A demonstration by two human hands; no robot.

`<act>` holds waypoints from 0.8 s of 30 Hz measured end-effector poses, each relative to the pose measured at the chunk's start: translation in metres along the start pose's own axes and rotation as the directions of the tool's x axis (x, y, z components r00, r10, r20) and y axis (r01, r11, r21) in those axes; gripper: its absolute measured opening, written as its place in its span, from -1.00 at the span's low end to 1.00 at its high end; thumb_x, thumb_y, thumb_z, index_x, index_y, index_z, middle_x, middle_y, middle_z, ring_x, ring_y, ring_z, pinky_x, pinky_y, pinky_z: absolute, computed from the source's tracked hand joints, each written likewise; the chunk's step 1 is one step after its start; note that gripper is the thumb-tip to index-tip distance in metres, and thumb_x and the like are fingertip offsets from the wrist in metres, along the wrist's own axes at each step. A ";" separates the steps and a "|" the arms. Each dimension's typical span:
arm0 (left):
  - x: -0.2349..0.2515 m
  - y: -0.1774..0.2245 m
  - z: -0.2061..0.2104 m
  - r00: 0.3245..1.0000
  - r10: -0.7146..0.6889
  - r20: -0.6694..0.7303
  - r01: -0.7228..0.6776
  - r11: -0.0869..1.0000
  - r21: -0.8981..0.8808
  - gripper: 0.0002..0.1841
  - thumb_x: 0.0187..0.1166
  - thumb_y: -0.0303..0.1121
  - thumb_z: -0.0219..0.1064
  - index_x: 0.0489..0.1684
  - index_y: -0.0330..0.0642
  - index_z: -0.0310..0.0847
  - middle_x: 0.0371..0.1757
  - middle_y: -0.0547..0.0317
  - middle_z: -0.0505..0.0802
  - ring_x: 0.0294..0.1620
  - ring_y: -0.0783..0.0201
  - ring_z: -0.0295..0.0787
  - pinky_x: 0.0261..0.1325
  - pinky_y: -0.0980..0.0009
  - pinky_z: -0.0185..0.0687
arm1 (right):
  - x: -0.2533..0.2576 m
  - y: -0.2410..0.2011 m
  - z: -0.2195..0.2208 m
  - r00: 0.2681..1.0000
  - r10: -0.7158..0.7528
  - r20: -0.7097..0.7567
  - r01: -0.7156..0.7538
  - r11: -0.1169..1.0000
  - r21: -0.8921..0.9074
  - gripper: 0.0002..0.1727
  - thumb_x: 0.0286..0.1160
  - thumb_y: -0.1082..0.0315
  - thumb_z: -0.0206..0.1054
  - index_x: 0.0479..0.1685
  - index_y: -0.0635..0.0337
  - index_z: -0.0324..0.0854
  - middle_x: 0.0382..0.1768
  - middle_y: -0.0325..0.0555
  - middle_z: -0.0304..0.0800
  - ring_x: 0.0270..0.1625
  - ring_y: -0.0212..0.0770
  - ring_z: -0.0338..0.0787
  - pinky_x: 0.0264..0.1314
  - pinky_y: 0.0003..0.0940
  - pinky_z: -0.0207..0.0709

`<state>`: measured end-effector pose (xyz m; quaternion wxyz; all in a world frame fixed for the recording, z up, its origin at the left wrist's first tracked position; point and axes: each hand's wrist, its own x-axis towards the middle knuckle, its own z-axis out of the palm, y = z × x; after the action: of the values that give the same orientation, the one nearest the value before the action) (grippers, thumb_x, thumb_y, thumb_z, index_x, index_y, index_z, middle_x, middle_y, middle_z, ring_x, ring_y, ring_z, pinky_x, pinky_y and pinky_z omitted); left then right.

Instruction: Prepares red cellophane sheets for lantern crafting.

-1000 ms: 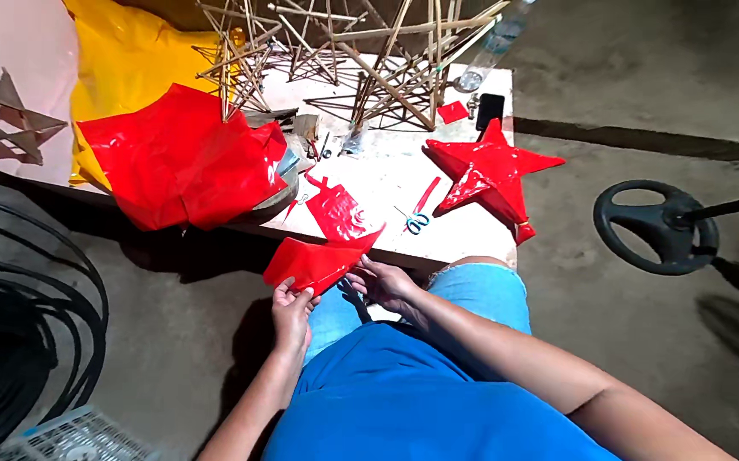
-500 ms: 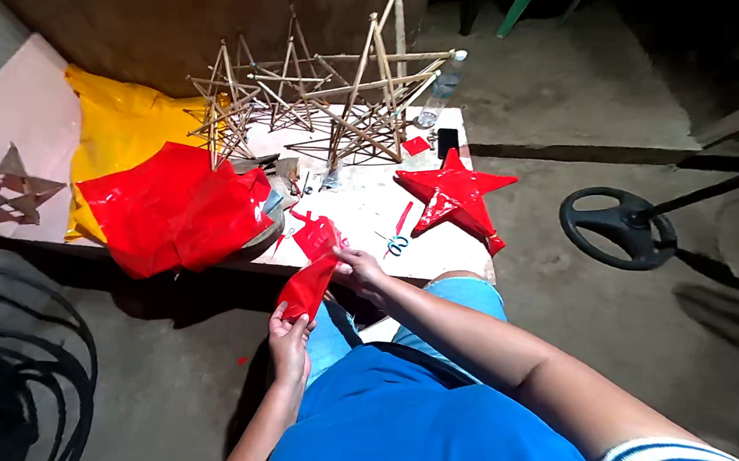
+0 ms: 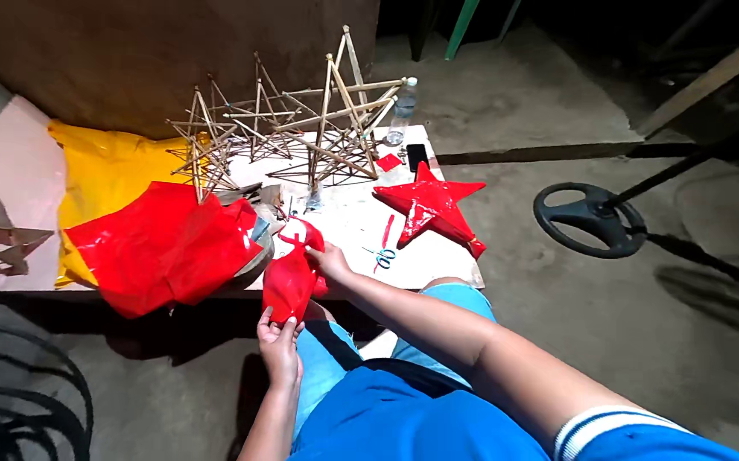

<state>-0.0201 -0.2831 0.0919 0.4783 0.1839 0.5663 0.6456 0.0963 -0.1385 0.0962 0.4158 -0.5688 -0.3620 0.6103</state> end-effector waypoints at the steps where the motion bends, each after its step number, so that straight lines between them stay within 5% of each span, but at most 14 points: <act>1: 0.002 0.004 0.004 1.000 0.008 0.001 -0.008 1.000 -0.012 -0.32 0.49 -0.81 0.22 0.66 -0.39 0.12 0.11 -0.15 0.69 -0.20 0.18 0.83 -0.17 0.31 0.84 | -0.003 -0.015 0.000 0.997 -0.073 0.037 0.071 0.997 0.033 -0.66 0.71 0.28 0.32 0.26 0.36 0.59 -0.02 0.14 0.82 -0.02 -0.08 0.84 0.14 -0.09 0.71; 7: -0.011 0.024 0.044 0.994 0.015 0.108 -0.006 0.997 -0.080 -0.33 0.51 -0.80 0.20 0.68 -0.40 0.11 0.15 -0.15 0.69 -0.26 0.22 0.83 -0.20 0.34 0.84 | -0.017 -0.077 -0.016 0.918 -0.382 0.106 0.376 0.924 0.073 -0.65 0.84 0.17 0.14 0.27 0.29 0.55 -0.08 0.05 0.88 -0.14 -0.11 0.92 -0.04 -0.11 0.83; 10: -0.015 0.040 0.046 0.968 -0.006 0.252 -0.018 0.995 0.094 -0.22 0.50 -0.72 0.32 0.73 -0.31 -0.05 -0.30 -0.04 0.83 -0.41 0.19 0.88 -0.30 0.29 0.87 | -0.029 -0.108 -0.040 0.863 -0.495 0.104 0.502 0.863 -0.054 -0.69 0.84 0.37 0.02 0.27 0.32 0.58 -0.08 0.03 0.87 -0.20 -0.18 0.91 -0.12 -0.17 0.83; 13: 0.002 0.082 0.031 0.911 0.232 0.341 -0.354 0.864 0.357 -0.19 0.51 -0.51 0.46 0.72 -0.48 0.02 -0.28 -0.01 0.85 -0.41 0.30 0.86 -0.32 0.34 0.84 | -0.051 -0.144 -0.073 0.797 -0.563 0.220 0.602 0.707 -0.370 -0.71 0.71 0.48 0.13 0.27 0.32 0.62 -0.11 0.06 0.88 -0.19 -0.14 0.92 -0.01 -0.08 0.81; 15: 0.016 0.119 0.023 0.778 0.509 0.369 -0.628 0.641 0.441 -0.29 0.49 -0.33 0.49 0.55 -0.55 0.27 -0.23 0.10 0.81 -0.34 0.44 0.77 -0.23 0.46 0.77 | -0.072 -0.166 -0.086 0.769 -0.551 0.324 0.631 0.572 -0.524 -0.70 0.66 0.48 0.22 0.30 0.29 0.64 -0.14 0.03 0.90 -0.18 -0.13 0.91 0.04 -0.04 0.79; 17: 0.017 0.156 0.026 0.592 0.684 0.426 -0.795 0.408 0.449 -0.25 0.41 -0.17 0.57 0.50 -0.48 0.40 -0.04 0.00 0.80 -0.13 0.36 0.75 -0.05 0.40 0.72 | -0.094 -0.181 -0.090 0.742 -0.534 0.406 0.653 0.436 -0.620 -0.76 0.60 0.50 0.29 0.17 0.25 0.70 -0.25 -0.03 0.91 -0.26 -0.13 0.91 -0.03 -0.03 0.78; 19: 0.003 0.184 0.043 0.411 0.697 0.587 -0.900 0.207 0.384 -0.06 0.22 0.07 0.66 0.56 -0.38 0.43 0.41 -0.15 0.68 0.38 0.14 0.62 0.38 0.19 0.58 | -0.109 -0.190 -0.090 0.710 -0.507 0.488 0.676 0.298 -0.674 -0.84 0.55 0.48 0.37 0.02 0.24 0.74 -0.37 -0.04 0.88 -0.33 -0.08 0.88 -0.09 0.06 0.75; 21: -0.010 0.193 0.067 0.209 0.609 0.765 -0.953 -0.048 0.299 0.02 0.10 0.28 0.64 0.61 -0.15 0.48 0.70 -0.23 0.43 0.75 -0.16 0.24 0.72 -0.12 0.20 | -0.119 -0.195 -0.088 0.690 -0.469 0.552 0.692 0.202 -0.693 -0.91 0.55 0.43 0.39 -0.09 0.19 0.74 -0.41 -0.09 0.87 -0.35 -0.10 0.88 -0.13 0.06 0.74; 22: -0.014 0.192 0.079 0.118 0.558 0.821 -0.953 -0.168 0.252 0.00 0.14 0.31 0.59 0.63 -0.08 0.47 0.73 -0.27 0.39 0.80 -0.28 0.14 0.75 -0.24 0.09 | -0.126 -0.198 -0.087 0.689 -0.445 0.572 0.694 0.178 -0.698 -0.94 0.56 0.40 0.39 -0.14 0.17 0.73 -0.44 -0.10 0.86 -0.37 -0.11 0.87 -0.14 0.05 0.73; 24: -0.013 0.186 0.093 -0.045 0.538 0.841 -0.944 -0.299 0.141 -0.24 0.35 0.07 0.50 0.57 -0.12 0.54 0.59 -0.23 0.59 0.71 -0.29 0.34 0.70 -0.26 0.19 | -0.138 -0.205 -0.087 0.696 -0.386 0.606 0.698 0.166 -0.697 -0.92 0.60 0.37 0.37 -0.18 0.17 0.73 -0.47 -0.13 0.85 -0.41 -0.16 0.85 -0.19 -0.03 0.74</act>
<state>-0.0176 -0.2236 0.2911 -0.1258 0.8441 0.3445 0.3911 0.2039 -0.1881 0.3299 0.1753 -0.4289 -0.8642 0.1962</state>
